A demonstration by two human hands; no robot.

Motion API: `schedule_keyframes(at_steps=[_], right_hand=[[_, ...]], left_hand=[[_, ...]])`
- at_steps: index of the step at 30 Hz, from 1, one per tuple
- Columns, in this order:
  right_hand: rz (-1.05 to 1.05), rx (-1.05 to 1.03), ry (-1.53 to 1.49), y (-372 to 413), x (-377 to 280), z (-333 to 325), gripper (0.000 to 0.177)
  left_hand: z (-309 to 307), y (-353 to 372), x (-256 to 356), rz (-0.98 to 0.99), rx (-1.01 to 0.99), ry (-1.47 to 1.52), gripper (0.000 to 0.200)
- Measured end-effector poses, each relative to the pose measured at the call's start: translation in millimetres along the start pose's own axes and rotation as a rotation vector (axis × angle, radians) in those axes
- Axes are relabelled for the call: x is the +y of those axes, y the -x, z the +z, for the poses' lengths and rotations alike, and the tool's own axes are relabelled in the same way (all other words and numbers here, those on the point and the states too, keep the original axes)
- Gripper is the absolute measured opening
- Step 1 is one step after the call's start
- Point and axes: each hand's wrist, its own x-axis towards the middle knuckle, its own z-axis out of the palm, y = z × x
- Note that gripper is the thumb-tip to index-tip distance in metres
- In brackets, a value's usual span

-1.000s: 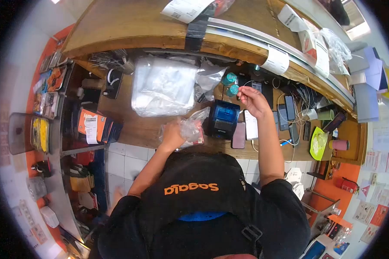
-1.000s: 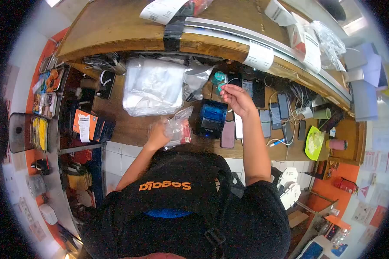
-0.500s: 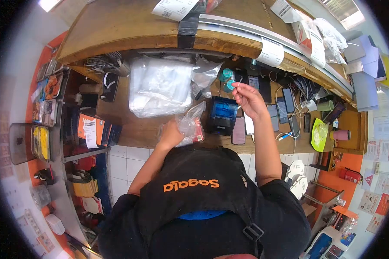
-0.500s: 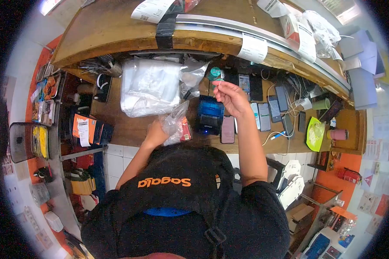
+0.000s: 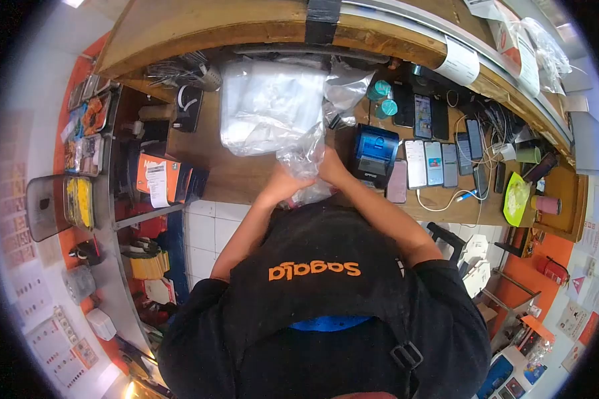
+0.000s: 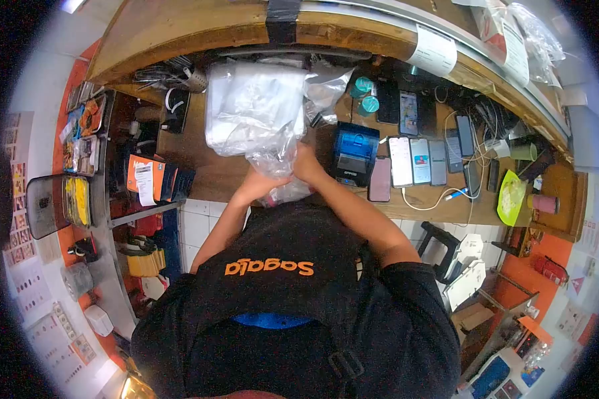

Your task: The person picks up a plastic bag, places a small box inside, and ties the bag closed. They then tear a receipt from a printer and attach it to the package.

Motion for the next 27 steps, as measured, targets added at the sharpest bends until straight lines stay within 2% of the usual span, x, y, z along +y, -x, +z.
schedule_keyframes(at_steps=[1, 2, 4, 7, 9, 10, 12, 15, 19, 22, 23, 24, 25, 27], right_hand=[[0.005, -0.004, -0.003, 1, -3, -1, 0.018], [-0.055, -0.059, 0.051, 1, -5, -7, 0.019], [-0.114, -0.117, 0.107, 3, -7, -13, 0.019], [-0.002, -0.177, 0.049, 6, -10, -19, 0.024], [0.068, -0.192, 0.017, 8, -12, -22, 0.036], [0.071, -0.192, 0.015, 9, -12, -21, 0.036], [-0.023, -0.086, -0.028, 8, -16, -21, 0.052], [0.014, -0.115, 0.063, 11, -30, -26, 0.063], [0.005, -0.132, 0.084, 14, -27, -24, 0.061], [0.065, -0.241, -0.091, 13, -6, -18, 0.059], [-0.032, -0.303, -0.049, 12, 0, -18, 0.050], [-0.129, -0.365, -0.007, 11, -4, -19, 0.042], [-0.129, -0.365, -0.009, 15, -9, -21, 0.042], [0.044, -0.419, -0.121, 25, -25, -27, 0.042]], left_hand=[[0, 0, -1, 0.078, 0.018, -0.006, 0.051], [-1, 0, -3, 0.072, 0.019, -0.006, 0.051], [-6, -1, 15, -0.321, -0.116, 0.157, 0.050], [-5, 2, 13, -0.261, -0.088, 0.224, 0.047], [-3, 3, 10, -0.245, -0.073, 0.280, 0.044], [-2, 4, 9, -0.226, -0.061, 0.336, 0.041], [-5, 4, 12, -0.240, -0.066, 0.323, 0.039], [-6, 7, 10, -0.267, -0.065, 0.315, 0.035], [-5, 9, 10, -0.330, -0.056, 0.345, 0.034], [-4, 6, 1, -0.364, -0.045, 0.400, 0.033], [-3, 5, -1, -0.365, -0.046, 0.398, 0.033], [-1, 3, 2, -0.351, 0.041, 0.436, 0.034], [1, 2, 4, -0.337, 0.128, 0.473, 0.034], [4, 0, 11, -0.376, 0.173, 0.510, 0.036]])
